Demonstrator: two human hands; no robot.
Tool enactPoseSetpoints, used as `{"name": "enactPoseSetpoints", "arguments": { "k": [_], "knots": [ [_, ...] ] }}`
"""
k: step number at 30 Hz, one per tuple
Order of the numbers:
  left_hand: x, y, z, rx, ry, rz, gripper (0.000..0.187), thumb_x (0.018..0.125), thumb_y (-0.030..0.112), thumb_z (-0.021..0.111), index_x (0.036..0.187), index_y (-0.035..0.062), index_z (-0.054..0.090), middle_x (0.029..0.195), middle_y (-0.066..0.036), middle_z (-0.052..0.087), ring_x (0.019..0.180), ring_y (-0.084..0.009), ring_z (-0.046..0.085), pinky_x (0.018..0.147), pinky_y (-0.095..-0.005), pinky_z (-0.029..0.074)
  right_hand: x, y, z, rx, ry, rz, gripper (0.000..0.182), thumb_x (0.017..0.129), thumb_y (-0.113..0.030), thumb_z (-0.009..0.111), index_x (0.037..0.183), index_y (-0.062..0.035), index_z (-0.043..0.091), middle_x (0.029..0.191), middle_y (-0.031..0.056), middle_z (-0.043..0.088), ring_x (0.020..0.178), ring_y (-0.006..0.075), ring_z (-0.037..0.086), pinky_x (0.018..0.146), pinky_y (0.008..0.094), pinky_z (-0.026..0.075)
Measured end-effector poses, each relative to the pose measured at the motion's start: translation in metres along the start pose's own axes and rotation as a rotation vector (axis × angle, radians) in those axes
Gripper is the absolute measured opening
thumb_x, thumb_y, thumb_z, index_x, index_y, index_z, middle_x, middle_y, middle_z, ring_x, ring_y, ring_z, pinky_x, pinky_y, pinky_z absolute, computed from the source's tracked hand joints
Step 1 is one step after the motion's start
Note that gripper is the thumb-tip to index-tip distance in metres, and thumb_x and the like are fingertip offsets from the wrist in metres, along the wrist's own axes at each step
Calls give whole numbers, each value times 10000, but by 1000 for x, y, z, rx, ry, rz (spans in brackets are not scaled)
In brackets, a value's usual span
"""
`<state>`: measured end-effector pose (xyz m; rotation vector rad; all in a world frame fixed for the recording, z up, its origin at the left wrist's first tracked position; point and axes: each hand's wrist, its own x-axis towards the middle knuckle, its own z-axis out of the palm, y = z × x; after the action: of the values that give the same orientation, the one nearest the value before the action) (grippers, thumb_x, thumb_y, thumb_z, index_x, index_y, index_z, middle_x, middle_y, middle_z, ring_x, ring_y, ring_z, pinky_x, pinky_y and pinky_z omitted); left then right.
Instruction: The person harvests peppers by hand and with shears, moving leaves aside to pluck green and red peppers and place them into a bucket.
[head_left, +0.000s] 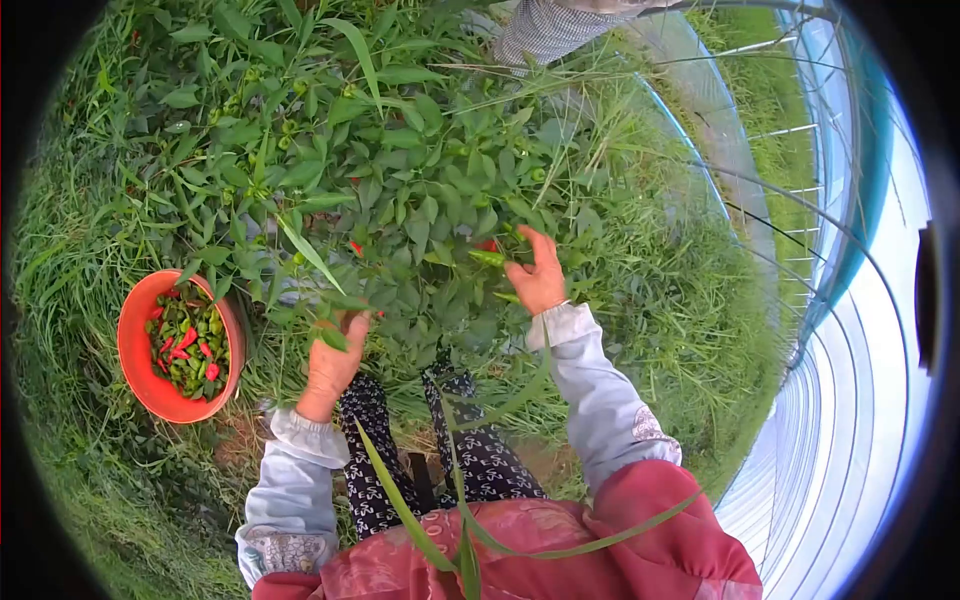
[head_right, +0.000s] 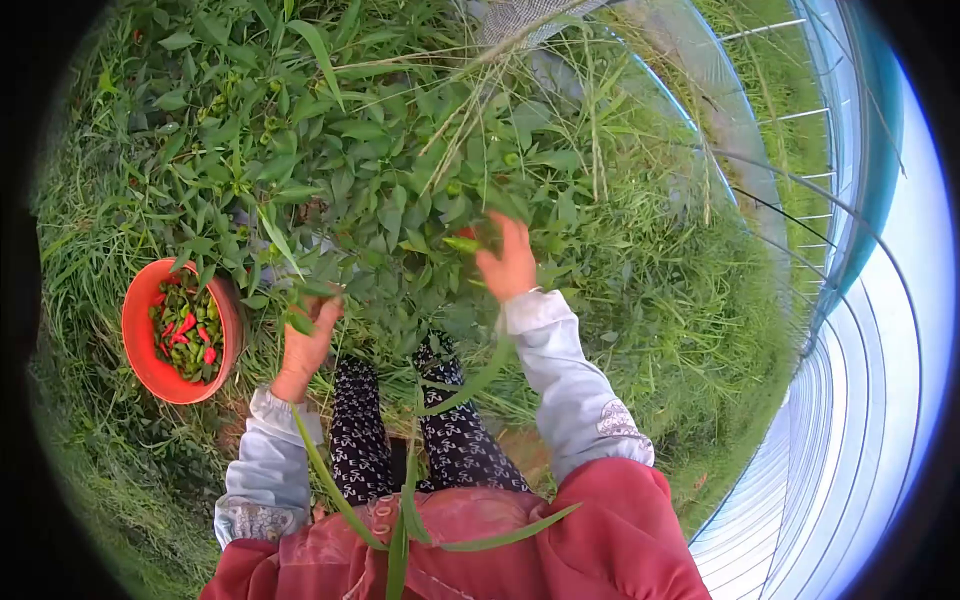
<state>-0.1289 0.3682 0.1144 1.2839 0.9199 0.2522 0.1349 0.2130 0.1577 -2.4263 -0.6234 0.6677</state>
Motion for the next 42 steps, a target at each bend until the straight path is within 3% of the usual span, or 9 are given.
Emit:
{"name": "enactPoseSetpoints", "arguments": {
  "k": [7, 16, 21, 23, 27, 31, 37, 40, 42],
  "knots": [
    [50, 50, 88, 306, -351, 324, 175, 764, 39, 560, 934, 15, 593, 937, -128, 623, 877, -307, 594, 774, -354, 475, -26, 24, 13, 541, 100, 274, 596, 704, 140, 398, 1268, -52, 408, 1328, 113, 405, 1259, 264, 365, 914, 351, 431],
    [30, 10, 136, 942, -306, 599, 229, 713, 120, 575, 934, 60, 579, 826, -95, 623, 876, -264, 575, 775, -397, 417, -70, 19, 42, 851, 68, 473, 597, 674, 106, 480, 1261, 30, 404, 1271, 186, 457, 1221, 285, 412, 982, 351, 368],
    [-4, -8, 125, 1079, -335, 588, 126, 708, 133, 564, 823, 84, 548, 651, -75, 582, 676, -268, 578, 680, -386, 425, -73, 63, 43, 609, -103, 390, 494, 738, -41, 581, 1213, -1, 451, 1208, 169, 501, 1143, 304, 478, 939, 354, 401],
    [-22, -10, 115, 1107, -293, 575, 93, 720, 137, 546, 798, 86, 544, 609, -68, 574, 616, -271, 577, 652, -385, 434, -82, 38, 30, -212, -262, 121, 498, 759, -208, 630, 1195, -30, 468, 1162, 189, 516, 1059, 340, 519, 894, 367, 425],
    [-45, 13, 103, 972, -384, 48, 193, 730, 197, 547, 695, 10, 578, 646, -199, 610, 644, -329, 629, 637, -445, 498, -95, 31, 55, -207, -305, 77, 549, 744, -302, 658, 1206, -77, 465, 1115, 200, 520, 964, 370, 545, 804, 414, 457],
    [-60, 37, 87, 964, -559, -95, 198, 768, 206, 517, 816, 48, 626, 724, -195, 619, 702, -378, 605, 660, -448, 486, -112, 7, 76, -252, -345, 52, 526, 738, -140, 622, 1232, -98, 446, 997, 189, 517, 838, 381, 563, 676, 438, 470],
    [-19, 57, 74, 784, -166, 107, 183, 787, 126, 494, 913, 63, 610, 768, -188, 613, 743, -391, 588, 666, -447, 479, -128, -4, 97, -44, -294, 246, 426, 761, -144, 577, 1172, -89, 479, 980, 181, 536, 833, 343, 572, 654, 403, 472],
    [12, 58, 115, 810, -401, 289, 201, 757, 107, 529, 928, 28, 598, 810, -193, 612, 754, -382, 597, 671, -439, 484, -142, -13, 91, -167, -170, 82, 289, 827, -206, 504, 1076, -60, 524, 977, 196, 581, 870, 284, 584, 725, 356, 460],
    [26, -4, 153, 1114, -459, 270, 162, 765, 116, 532, 883, 27, 599, 787, -196, 617, 729, -359, 613, 629, -419, 492, -133, 5, 107, -545, -740, -61, 334, 760, -120, 504, 1073, -22, 566, 1034, 180, 580, 976, 317, 568, 780, 401, 485]
  ]
}}
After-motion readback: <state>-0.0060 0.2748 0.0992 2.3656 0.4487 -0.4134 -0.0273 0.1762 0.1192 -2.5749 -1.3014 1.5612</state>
